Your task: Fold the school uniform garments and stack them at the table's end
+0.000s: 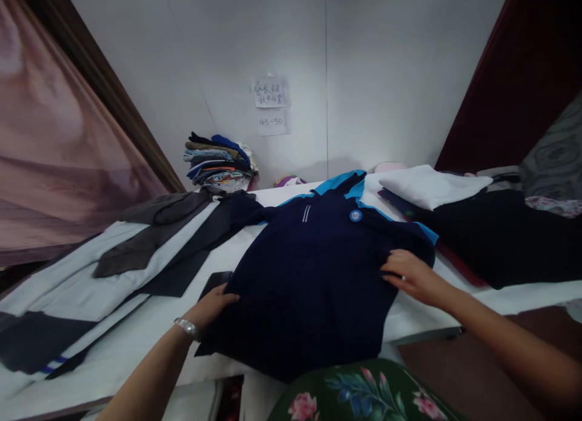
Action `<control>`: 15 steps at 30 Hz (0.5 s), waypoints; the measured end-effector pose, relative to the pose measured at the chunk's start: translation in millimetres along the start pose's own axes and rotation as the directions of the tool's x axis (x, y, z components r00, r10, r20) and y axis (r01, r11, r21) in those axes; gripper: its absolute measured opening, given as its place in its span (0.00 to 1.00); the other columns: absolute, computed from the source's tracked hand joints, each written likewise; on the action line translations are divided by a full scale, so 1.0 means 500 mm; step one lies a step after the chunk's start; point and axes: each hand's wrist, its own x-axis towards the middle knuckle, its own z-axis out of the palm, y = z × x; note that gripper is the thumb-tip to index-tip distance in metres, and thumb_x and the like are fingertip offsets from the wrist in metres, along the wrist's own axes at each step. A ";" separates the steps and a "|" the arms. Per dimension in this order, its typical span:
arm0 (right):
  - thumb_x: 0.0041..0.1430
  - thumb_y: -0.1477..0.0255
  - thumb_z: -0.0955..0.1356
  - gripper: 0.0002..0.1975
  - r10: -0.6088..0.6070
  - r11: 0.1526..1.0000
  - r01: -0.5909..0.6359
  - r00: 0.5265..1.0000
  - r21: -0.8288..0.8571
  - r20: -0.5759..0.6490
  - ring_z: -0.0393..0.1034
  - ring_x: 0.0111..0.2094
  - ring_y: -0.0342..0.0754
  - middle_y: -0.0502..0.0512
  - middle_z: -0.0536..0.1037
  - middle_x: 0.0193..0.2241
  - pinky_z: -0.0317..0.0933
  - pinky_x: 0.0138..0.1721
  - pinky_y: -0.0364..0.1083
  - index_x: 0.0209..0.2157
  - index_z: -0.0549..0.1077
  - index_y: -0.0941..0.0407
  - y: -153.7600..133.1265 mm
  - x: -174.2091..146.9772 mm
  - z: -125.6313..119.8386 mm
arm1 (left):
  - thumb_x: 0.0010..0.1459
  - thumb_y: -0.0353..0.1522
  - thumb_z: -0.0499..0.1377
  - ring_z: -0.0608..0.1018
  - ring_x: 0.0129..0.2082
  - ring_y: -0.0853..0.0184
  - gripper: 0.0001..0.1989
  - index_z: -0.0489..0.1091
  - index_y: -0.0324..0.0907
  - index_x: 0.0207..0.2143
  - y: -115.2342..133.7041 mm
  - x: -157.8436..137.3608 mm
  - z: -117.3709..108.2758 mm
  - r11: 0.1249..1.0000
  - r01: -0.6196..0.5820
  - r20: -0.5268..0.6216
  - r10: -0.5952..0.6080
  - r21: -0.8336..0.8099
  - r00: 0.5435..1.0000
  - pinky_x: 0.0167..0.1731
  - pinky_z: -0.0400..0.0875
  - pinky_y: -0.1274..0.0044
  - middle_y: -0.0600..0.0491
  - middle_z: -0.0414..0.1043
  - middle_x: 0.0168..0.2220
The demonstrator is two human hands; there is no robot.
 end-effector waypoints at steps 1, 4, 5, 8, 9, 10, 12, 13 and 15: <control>0.58 0.69 0.65 0.07 0.066 0.997 -0.062 0.993 0.052 -0.093 0.71 0.39 0.51 0.54 0.77 0.33 0.59 0.53 0.56 0.36 0.74 0.52 0.015 -0.027 -0.023 | 0.35 0.37 0.62 0.79 0.32 0.58 0.17 0.71 0.42 0.31 0.004 -0.001 -0.003 0.999 0.013 -0.002 -0.013 -0.031 1.000 0.37 0.73 0.70 0.52 0.77 0.28; 0.56 0.63 0.66 0.08 0.355 0.921 -0.265 0.874 0.286 -0.332 0.69 0.48 0.55 0.57 0.76 0.42 0.61 0.52 0.55 0.34 0.75 0.50 0.054 -0.120 -0.054 | 0.33 0.39 0.65 0.79 0.30 0.58 0.18 0.71 0.42 0.30 0.010 -0.003 -0.008 0.991 0.048 0.002 -0.048 -0.128 0.999 0.36 0.74 0.70 0.52 0.77 0.27; 0.54 0.61 0.66 0.09 0.442 0.878 -0.324 0.830 0.351 -0.341 0.70 0.48 0.56 0.58 0.76 0.44 0.62 0.51 0.54 0.32 0.75 0.50 0.061 -0.151 -0.050 | 0.32 0.39 0.66 0.79 0.30 0.58 0.19 0.72 0.42 0.30 0.009 -0.005 -0.008 0.987 0.060 0.009 -0.060 -0.149 0.998 0.36 0.74 0.70 0.52 0.77 0.28; 0.49 0.59 0.68 0.10 0.611 0.762 -0.481 0.755 0.433 -0.237 0.71 0.46 0.60 0.58 0.76 0.46 0.66 0.47 0.54 0.31 0.77 0.48 0.060 -0.225 -0.014 | 0.31 0.41 0.68 0.80 0.32 0.56 0.18 0.73 0.42 0.26 0.005 -0.015 -0.006 0.984 0.113 0.015 -0.112 -0.138 0.994 0.36 0.74 0.71 0.52 0.78 0.28; 0.48 0.59 0.69 0.10 0.631 0.738 -0.510 0.754 0.442 -0.183 0.70 0.47 0.60 0.58 0.75 0.47 0.66 0.47 0.55 0.31 0.77 0.47 0.053 -0.240 0.000 | 0.31 0.42 0.68 0.80 0.32 0.56 0.18 0.73 0.42 0.25 0.003 -0.021 -0.005 0.984 0.133 0.017 -0.132 -0.118 0.991 0.36 0.74 0.71 0.51 0.78 0.28; 0.48 0.59 0.69 0.10 0.636 0.720 -0.526 0.762 0.453 -0.126 0.69 0.49 0.60 0.57 0.74 0.49 0.65 0.48 0.55 0.33 0.76 0.46 0.043 -0.248 0.012 | 0.32 0.43 0.69 0.80 0.33 0.55 0.18 0.73 0.42 0.24 0.001 -0.026 -0.006 0.983 0.153 0.021 -0.151 -0.098 0.988 0.36 0.75 0.71 0.50 0.78 0.28; 0.50 0.61 0.69 0.09 0.617 0.686 -0.534 0.787 0.494 -0.007 0.65 0.53 0.60 0.56 0.71 0.53 0.63 0.51 0.55 0.35 0.75 0.46 0.024 -0.247 0.025 | 0.35 0.45 0.68 0.80 0.32 0.54 0.19 0.74 0.41 0.24 -0.002 -0.033 -0.008 0.981 0.181 0.053 -0.178 -0.069 0.983 0.35 0.75 0.70 0.48 0.78 0.29; 0.51 0.60 0.68 0.09 0.607 0.658 -0.534 0.793 0.530 0.045 0.65 0.54 0.59 0.56 0.71 0.54 0.63 0.51 0.55 0.35 0.75 0.47 0.018 -0.238 0.026 | 0.36 0.46 0.68 0.80 0.32 0.55 0.19 0.74 0.40 0.25 -0.002 -0.033 -0.010 0.981 0.184 0.079 -0.179 -0.068 0.981 0.35 0.75 0.71 0.47 0.79 0.29; 0.52 0.59 0.68 0.09 0.632 0.572 -0.550 0.768 0.608 0.100 0.68 0.51 0.59 0.57 0.73 0.52 0.66 0.47 0.54 0.32 0.73 0.49 0.018 -0.203 0.019 | 0.38 0.46 0.68 0.80 0.33 0.55 0.20 0.75 0.39 0.27 0.006 -0.018 -0.014 0.981 0.168 0.123 -0.156 -0.098 0.980 0.36 0.75 0.72 0.46 0.79 0.31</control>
